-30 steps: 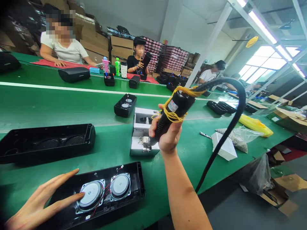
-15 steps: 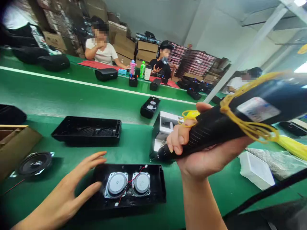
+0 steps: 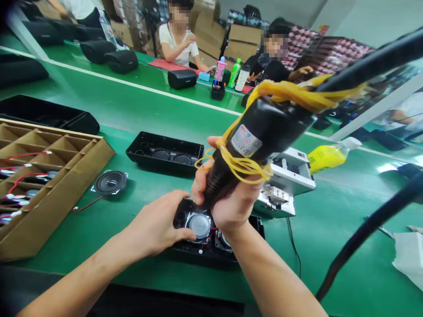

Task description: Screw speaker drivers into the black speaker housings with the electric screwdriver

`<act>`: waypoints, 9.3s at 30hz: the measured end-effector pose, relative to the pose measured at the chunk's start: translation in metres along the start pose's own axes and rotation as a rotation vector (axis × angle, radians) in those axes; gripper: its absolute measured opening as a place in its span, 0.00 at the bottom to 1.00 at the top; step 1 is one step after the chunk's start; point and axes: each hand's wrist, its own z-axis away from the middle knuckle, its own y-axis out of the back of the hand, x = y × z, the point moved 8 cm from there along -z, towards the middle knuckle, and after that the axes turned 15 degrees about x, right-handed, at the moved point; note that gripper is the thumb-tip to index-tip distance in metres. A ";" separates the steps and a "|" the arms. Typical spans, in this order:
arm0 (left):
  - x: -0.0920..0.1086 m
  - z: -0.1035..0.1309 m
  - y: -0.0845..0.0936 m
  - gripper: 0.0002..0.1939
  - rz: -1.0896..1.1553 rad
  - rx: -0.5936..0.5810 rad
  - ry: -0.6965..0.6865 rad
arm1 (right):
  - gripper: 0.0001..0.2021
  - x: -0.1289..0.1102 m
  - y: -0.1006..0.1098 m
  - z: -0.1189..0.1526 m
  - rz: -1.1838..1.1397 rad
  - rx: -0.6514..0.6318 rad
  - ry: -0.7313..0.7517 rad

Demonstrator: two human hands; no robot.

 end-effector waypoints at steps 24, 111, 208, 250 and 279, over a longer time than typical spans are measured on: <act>0.011 0.031 0.033 0.11 0.127 0.404 -0.510 | 0.20 -0.051 0.015 -0.016 -0.027 0.113 -0.017; -0.047 0.020 0.022 0.20 0.418 0.257 -0.082 | 0.30 0.011 0.004 0.015 -0.036 -0.004 -0.062; 0.004 0.001 0.004 0.36 0.038 0.073 -0.144 | 0.33 0.017 0.014 0.008 0.150 0.071 0.018; 0.000 0.011 0.015 0.37 -0.054 0.266 -0.414 | 0.27 -0.148 0.084 -0.031 0.211 0.210 0.390; 0.064 0.034 -0.019 0.33 -0.230 0.278 -0.852 | 0.34 -0.115 0.160 -0.054 0.326 0.306 0.444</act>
